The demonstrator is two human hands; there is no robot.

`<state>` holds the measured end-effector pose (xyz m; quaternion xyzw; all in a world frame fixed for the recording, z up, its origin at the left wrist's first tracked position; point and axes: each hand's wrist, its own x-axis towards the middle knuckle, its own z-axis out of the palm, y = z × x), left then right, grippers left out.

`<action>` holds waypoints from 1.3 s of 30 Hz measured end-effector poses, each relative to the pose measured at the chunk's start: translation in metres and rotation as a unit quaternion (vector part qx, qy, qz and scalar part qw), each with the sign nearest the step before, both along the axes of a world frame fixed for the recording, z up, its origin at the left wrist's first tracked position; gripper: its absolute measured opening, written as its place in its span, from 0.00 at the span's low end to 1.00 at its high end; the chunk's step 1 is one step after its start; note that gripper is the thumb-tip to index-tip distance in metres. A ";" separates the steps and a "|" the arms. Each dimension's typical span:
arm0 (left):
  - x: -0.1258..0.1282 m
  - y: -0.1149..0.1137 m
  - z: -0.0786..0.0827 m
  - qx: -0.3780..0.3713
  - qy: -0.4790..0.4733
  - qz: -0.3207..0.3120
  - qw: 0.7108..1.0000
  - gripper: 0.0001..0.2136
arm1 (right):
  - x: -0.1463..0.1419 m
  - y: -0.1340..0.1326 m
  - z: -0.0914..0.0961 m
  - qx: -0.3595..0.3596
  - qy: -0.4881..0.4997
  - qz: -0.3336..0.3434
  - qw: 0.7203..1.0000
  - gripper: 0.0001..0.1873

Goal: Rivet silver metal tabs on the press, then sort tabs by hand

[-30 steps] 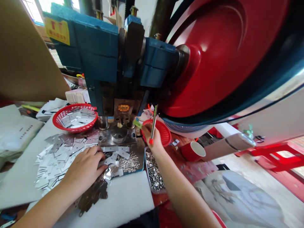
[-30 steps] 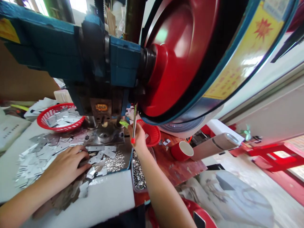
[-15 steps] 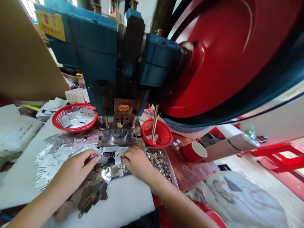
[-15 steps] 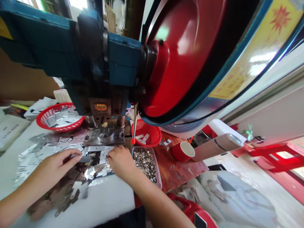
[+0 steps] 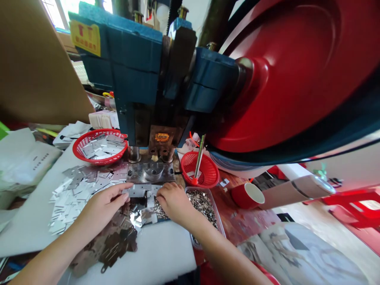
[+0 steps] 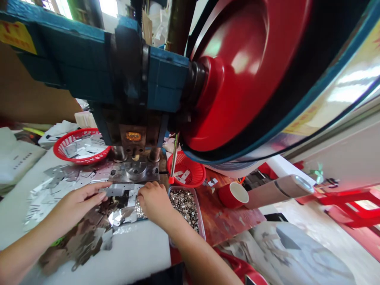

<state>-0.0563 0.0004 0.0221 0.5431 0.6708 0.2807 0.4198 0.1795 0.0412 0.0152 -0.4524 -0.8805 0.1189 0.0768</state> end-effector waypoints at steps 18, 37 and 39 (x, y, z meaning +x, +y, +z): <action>0.021 0.038 0.009 0.093 0.037 0.014 0.995 0.15 | -0.021 0.064 0.016 0.131 0.108 -0.030 0.985 0.14; 0.050 0.106 -0.007 0.168 0.086 -0.031 0.982 0.17 | -0.033 0.090 -0.016 -0.019 0.338 -0.147 0.929 0.16; 0.049 0.108 -0.004 0.165 0.089 -0.042 0.981 0.17 | -0.033 0.090 -0.014 -0.027 0.337 -0.147 0.930 0.16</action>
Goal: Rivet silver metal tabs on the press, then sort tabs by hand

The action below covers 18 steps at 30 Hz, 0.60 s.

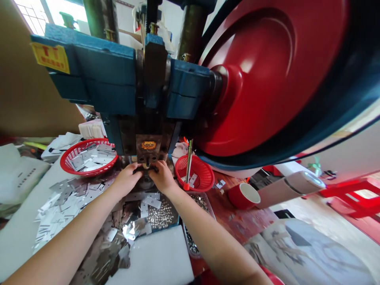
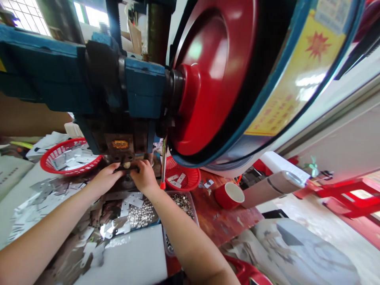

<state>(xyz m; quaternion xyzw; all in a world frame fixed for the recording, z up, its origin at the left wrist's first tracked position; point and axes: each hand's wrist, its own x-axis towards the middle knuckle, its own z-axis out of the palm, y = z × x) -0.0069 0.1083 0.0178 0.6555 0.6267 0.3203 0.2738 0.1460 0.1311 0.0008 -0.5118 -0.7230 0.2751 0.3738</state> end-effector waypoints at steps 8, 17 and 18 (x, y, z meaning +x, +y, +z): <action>0.001 -0.039 0.018 0.083 0.123 -0.015 0.989 0.15 | 0.039 -0.024 0.004 -0.004 0.089 -0.027 0.996 0.13; -0.007 -0.086 0.013 -0.035 0.222 -0.173 0.959 0.11 | 0.063 -0.066 0.012 -0.041 -0.037 0.051 0.997 0.10; -0.011 -0.090 0.012 -0.036 0.224 -0.176 0.958 0.11 | 0.063 -0.070 0.014 -0.037 -0.047 0.059 0.996 0.10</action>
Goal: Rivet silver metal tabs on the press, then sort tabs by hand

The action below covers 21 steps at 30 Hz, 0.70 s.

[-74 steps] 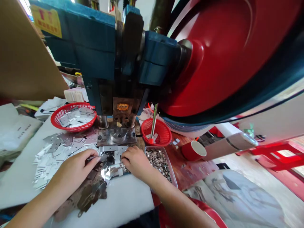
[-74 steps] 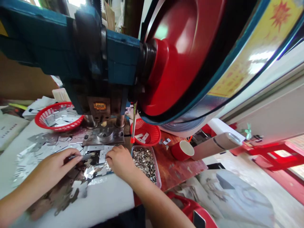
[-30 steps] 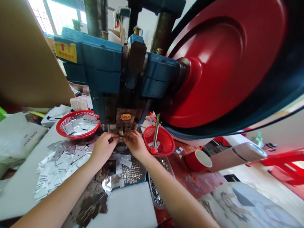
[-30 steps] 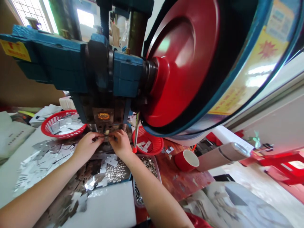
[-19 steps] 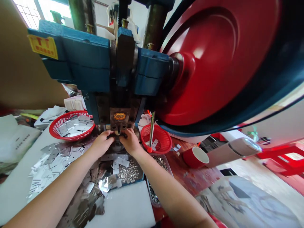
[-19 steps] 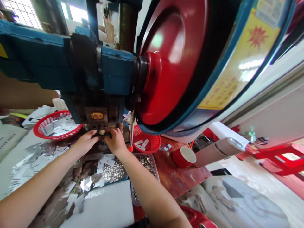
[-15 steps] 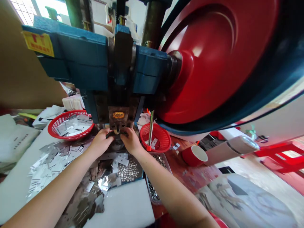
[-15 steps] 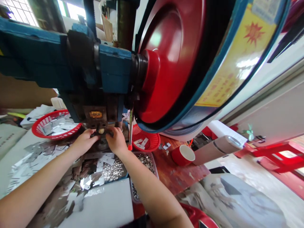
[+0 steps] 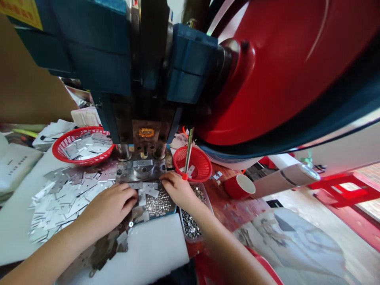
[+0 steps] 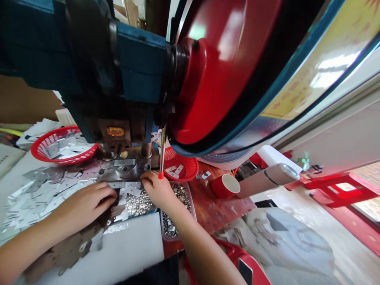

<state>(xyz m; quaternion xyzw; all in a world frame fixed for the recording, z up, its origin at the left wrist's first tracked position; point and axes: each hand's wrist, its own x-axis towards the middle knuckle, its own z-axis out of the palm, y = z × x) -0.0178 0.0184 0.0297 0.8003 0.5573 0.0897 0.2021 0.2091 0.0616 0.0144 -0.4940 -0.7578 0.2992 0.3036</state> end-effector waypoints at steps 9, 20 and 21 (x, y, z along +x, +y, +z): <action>0.004 -0.024 -0.027 0.041 -0.002 0.030 0.999 0.10 | 0.000 -0.001 0.001 0.020 -0.042 0.000 0.999 0.10; -0.002 -0.021 -0.013 -0.039 -0.056 0.086 0.994 0.08 | -0.014 0.018 -0.008 0.163 -0.261 0.027 0.951 0.09; -0.002 -0.021 -0.013 -0.039 -0.068 0.095 0.992 0.09 | -0.016 0.018 -0.009 0.170 -0.268 0.028 0.948 0.09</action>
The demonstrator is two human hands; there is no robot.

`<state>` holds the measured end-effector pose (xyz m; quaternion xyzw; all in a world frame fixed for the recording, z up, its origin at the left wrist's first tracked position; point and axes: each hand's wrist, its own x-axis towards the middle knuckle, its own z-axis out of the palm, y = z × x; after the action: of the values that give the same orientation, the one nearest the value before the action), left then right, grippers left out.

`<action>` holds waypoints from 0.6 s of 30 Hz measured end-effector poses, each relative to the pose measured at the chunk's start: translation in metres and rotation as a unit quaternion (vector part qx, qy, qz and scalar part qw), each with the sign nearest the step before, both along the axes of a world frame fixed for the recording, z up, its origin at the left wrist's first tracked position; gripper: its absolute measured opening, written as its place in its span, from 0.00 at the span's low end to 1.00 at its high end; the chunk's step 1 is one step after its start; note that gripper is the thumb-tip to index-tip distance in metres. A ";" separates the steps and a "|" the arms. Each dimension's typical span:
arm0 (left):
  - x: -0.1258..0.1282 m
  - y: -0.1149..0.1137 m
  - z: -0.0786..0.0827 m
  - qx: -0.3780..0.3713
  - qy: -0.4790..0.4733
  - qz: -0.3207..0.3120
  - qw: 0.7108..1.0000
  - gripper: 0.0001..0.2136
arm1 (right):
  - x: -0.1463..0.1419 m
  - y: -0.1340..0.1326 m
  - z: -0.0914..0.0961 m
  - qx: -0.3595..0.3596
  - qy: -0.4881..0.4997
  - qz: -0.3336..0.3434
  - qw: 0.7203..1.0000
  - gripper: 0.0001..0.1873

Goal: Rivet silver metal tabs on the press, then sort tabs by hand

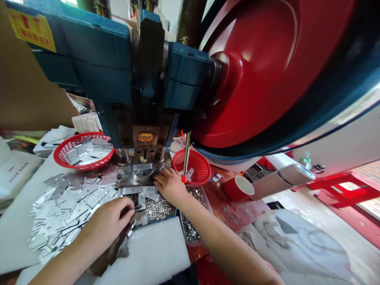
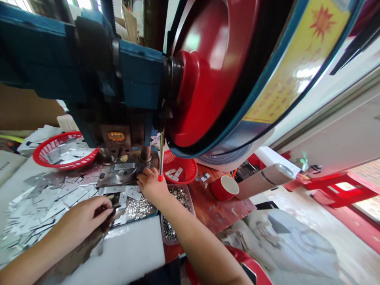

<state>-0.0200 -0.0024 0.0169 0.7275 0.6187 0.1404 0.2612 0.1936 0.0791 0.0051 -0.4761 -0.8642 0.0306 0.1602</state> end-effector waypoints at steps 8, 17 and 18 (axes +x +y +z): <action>0.000 -0.002 -0.005 0.046 -0.069 0.000 0.997 0.15 | -0.003 -0.002 -0.001 0.034 0.064 -0.005 0.997 0.09; -0.008 0.016 0.017 0.007 -0.127 0.102 0.987 0.15 | -0.046 0.035 0.022 0.031 0.087 -0.048 0.995 0.08; -0.012 0.021 0.019 0.010 -0.132 0.112 0.985 0.15 | -0.047 0.036 0.021 0.033 0.079 -0.038 0.996 0.09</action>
<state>-0.0316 0.0191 0.0361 0.6311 0.6549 0.2698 0.3163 0.1466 0.1147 0.0265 -0.4986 -0.8308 0.0333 0.2451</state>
